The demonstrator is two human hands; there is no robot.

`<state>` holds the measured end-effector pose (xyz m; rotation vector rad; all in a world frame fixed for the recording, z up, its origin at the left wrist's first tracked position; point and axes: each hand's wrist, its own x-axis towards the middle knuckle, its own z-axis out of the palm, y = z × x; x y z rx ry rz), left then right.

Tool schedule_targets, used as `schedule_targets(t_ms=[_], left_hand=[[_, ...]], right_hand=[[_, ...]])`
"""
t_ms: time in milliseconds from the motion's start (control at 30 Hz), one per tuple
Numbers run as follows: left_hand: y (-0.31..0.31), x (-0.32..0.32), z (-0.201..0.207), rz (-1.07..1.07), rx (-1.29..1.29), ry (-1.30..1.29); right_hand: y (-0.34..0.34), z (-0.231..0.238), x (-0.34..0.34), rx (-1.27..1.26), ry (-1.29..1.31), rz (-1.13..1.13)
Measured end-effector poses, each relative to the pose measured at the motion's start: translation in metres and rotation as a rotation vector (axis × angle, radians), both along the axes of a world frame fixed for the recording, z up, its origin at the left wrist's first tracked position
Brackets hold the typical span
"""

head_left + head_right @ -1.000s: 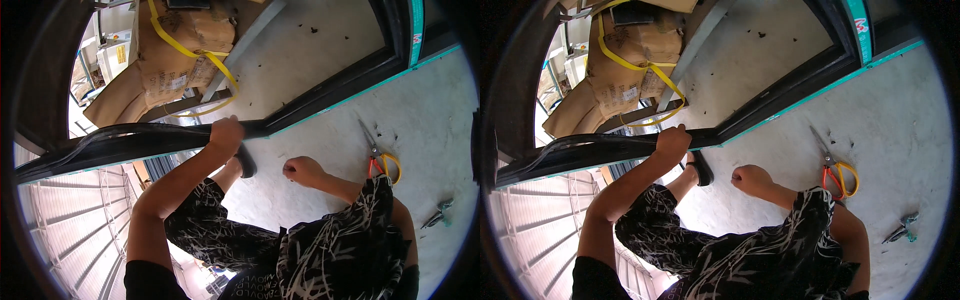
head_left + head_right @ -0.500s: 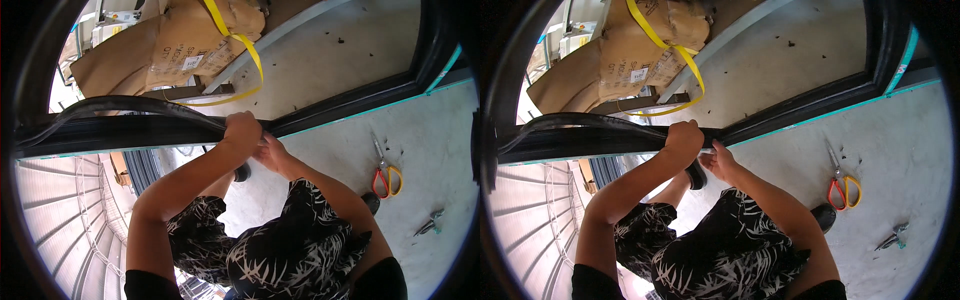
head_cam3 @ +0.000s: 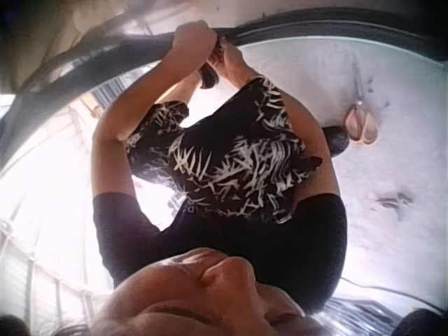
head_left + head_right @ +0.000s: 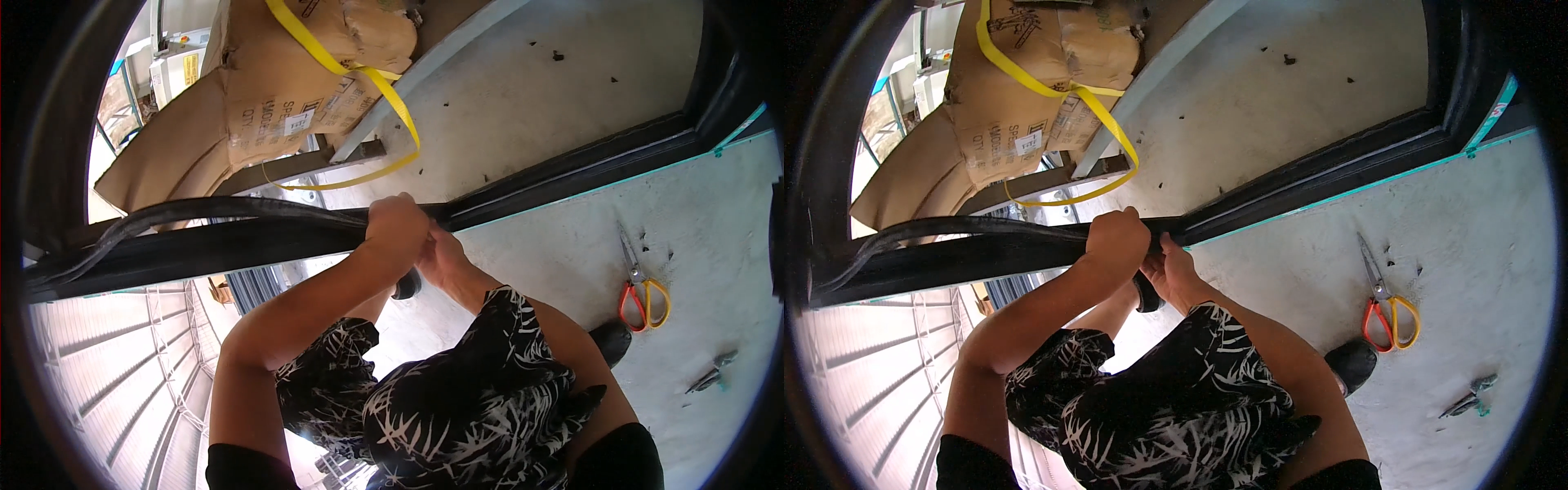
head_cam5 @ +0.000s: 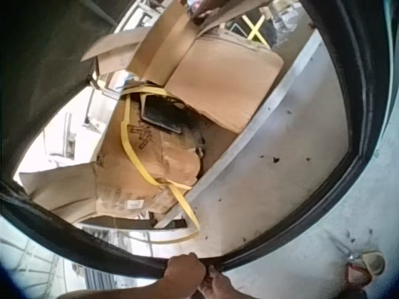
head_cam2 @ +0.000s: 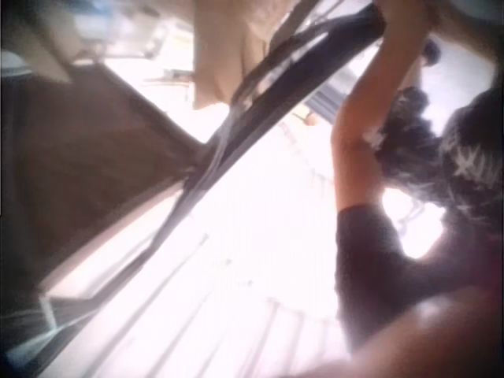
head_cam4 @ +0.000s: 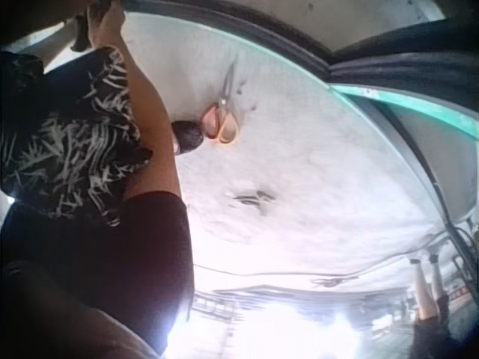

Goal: The person installs a black rubber seal along the interior edge of a large metal door frame. They press the rubber strip into the track by hand, cut the excess length using a pair of shears, and then use a red electric drill to secure a corner screw into the frame.

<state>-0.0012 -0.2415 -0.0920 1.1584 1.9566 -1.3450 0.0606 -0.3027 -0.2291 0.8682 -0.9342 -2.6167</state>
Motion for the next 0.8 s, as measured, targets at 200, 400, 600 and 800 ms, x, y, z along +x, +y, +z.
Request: schedule_targets(t_ms=[200,400,600,800], left_hand=[[-0.001,0.001,-0.004,0.042,-0.036,0.042],[-0.004,0.0,0.0,0.052,0.026,0.001],[-0.016,-0.005,-0.006,0.115,0.107,-0.009],[-0.017,-0.008,-0.004,0.046,0.083,-0.058]], right_hand=[[0.008,0.01,-0.007,0.05,-0.113,0.119],[0.02,0.021,-0.008,0.122,-0.122,0.239],[-0.01,0.009,-0.014,0.025,0.032,0.038],[0.011,0.025,-0.013,0.212,-0.075,0.246]])
